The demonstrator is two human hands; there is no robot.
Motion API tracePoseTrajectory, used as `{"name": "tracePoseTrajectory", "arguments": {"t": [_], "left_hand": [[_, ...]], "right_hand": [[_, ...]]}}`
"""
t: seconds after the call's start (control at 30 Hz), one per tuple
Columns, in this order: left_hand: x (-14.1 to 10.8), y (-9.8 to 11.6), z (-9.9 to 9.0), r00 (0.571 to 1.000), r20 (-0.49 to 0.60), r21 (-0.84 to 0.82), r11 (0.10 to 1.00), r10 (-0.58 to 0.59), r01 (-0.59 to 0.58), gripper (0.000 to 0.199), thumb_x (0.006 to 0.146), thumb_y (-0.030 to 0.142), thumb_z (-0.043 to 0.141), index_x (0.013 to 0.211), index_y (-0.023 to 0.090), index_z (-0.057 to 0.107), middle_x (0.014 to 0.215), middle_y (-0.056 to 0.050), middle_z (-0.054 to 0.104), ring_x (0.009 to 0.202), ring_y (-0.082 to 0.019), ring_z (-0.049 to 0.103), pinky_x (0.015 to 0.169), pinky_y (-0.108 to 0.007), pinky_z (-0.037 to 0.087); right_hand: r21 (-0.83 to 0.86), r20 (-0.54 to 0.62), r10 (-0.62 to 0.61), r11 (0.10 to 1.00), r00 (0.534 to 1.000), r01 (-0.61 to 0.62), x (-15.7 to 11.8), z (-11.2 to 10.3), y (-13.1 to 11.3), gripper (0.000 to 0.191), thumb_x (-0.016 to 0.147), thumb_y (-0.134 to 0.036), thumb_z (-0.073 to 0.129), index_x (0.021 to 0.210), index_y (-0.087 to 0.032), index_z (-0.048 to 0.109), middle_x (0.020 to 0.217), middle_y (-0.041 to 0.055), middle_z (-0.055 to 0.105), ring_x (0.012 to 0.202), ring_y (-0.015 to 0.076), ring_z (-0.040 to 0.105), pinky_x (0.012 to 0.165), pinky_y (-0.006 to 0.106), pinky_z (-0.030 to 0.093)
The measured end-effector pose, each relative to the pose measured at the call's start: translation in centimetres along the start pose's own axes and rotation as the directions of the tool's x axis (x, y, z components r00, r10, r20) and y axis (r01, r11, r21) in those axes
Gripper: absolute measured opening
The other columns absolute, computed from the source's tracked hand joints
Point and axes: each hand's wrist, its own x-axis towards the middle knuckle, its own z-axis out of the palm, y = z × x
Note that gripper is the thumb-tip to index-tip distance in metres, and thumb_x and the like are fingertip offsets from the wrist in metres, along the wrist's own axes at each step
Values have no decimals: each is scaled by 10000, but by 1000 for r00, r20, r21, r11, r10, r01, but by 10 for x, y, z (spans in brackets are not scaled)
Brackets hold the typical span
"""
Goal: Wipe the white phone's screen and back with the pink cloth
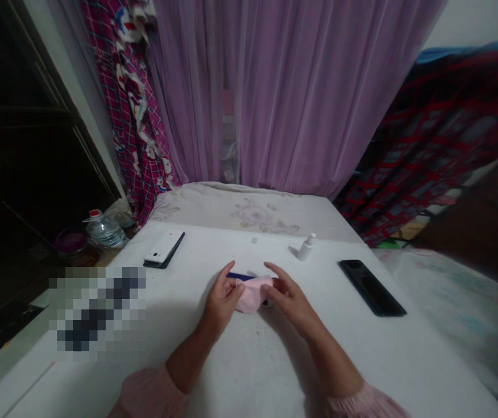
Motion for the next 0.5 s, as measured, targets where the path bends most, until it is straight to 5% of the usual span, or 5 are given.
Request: {"name": "tracePoseTrajectory", "arguments": {"t": [0.1,0.2,0.37,0.5], "left_hand": [[-5,0,1,1000,24,4,1000,7,-7,744,719,389,770,1374,177,486,790,10,637,676,-110,586,634,-209,448],[-10,-2,0,995,87,125,992,-37,26,643,698,364,763,1282,163,587,851,-26,657,704,-133,609,659,-234,481],[-17,5,-3,989,113,514,846,98,-142,269,737,253,666,990,219,750,846,-44,662,743,-169,598,695,-259,491],[-17,15,-4,964,162,648,715,210,-264,135,771,277,612,757,218,733,892,-73,654,862,-217,604,817,-321,485]], "right_hand": [[34,147,109,993,983,-115,-6,-4,-6,539,567,-313,833,1067,-192,673,846,11,706,707,145,608,672,277,471],[3,137,166,986,977,-168,-8,-8,-12,453,535,-280,838,953,-178,696,810,7,711,659,136,602,637,268,463],[-181,101,162,973,982,-142,-10,-12,-18,439,563,-292,776,981,-182,701,766,-6,693,646,153,589,622,282,459],[-482,65,68,876,996,-28,-13,-13,-25,246,672,-338,676,870,-203,732,768,23,668,688,183,591,651,315,463]]}}
